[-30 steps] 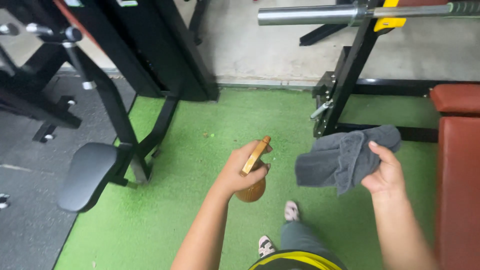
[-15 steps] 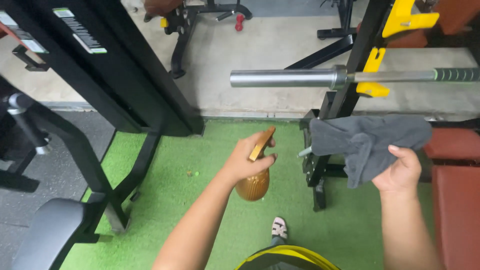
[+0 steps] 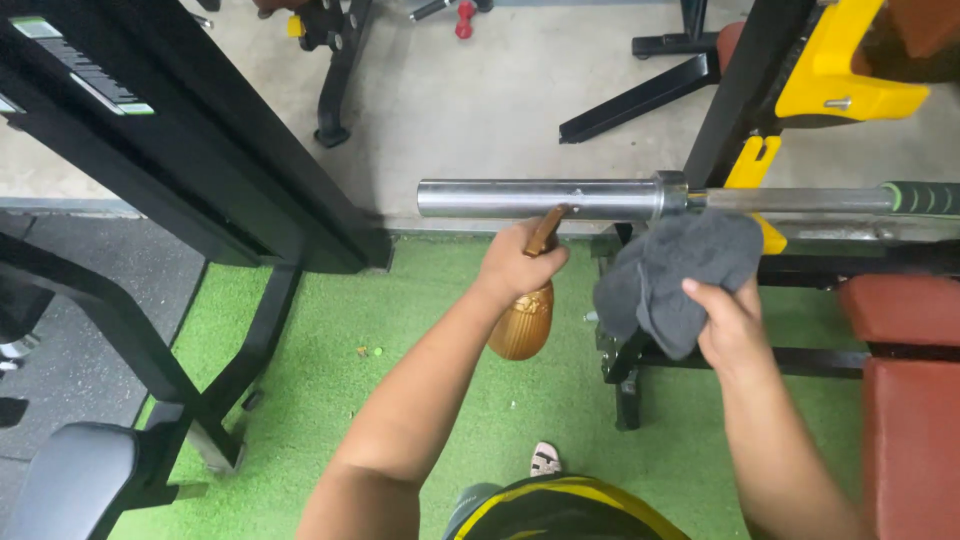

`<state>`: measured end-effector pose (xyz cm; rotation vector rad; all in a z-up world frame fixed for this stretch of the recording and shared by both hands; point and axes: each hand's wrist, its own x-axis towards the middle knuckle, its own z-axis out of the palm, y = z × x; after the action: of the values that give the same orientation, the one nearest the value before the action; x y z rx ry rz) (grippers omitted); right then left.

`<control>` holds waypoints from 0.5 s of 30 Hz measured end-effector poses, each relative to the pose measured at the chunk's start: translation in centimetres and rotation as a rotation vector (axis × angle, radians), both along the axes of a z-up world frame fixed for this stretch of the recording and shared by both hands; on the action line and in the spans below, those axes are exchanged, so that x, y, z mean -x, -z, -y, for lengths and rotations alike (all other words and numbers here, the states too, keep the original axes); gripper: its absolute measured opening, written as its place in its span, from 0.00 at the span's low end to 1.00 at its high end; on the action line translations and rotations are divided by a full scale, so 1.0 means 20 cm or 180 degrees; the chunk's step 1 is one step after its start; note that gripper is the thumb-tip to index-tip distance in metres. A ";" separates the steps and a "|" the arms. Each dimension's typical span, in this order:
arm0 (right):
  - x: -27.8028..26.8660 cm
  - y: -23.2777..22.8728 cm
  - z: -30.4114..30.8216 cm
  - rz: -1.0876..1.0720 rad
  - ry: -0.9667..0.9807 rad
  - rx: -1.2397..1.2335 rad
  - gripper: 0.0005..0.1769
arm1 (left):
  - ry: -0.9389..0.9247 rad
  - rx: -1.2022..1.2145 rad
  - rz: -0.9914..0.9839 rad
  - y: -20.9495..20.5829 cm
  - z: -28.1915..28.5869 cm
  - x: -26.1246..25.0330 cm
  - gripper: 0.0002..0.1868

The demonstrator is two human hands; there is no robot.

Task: Spraying and wiping down gym equipment including a barbell, weight plates, and a weight rack.

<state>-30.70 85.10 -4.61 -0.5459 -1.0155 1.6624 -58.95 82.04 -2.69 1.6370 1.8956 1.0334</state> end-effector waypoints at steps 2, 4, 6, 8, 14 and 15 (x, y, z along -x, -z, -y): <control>0.05 -0.11 -0.06 0.0239 0.0094 -0.0488 0.38 | 0.0008 -0.0267 0.0137 -0.01 0.09 0.05 0.20; 0.13 -0.21 -0.14 0.0452 0.0177 -0.1010 0.38 | 0.0008 -0.0566 0.0251 -0.05 0.19 0.11 0.20; 0.21 -0.28 -0.23 0.2426 0.0821 -0.3111 0.32 | -0.0081 -0.0910 0.0779 -0.09 0.30 0.18 0.28; 0.41 -0.31 -0.22 0.3770 0.0600 -0.3644 0.34 | -0.0181 -0.1214 0.0575 -0.09 0.41 0.25 0.29; 1.02 -0.28 -0.15 0.4873 0.0462 -0.4822 0.41 | -0.1093 -0.1103 0.0355 -0.16 0.66 0.37 0.21; 1.12 -0.28 -0.14 0.4703 0.0540 -0.4888 0.46 | -0.1395 -0.0977 0.0270 -0.19 0.69 0.37 0.19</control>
<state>-53.19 87.81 1.01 -0.6395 -2.6670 -0.3046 -66.30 68.26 1.17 1.3205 2.1748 1.6105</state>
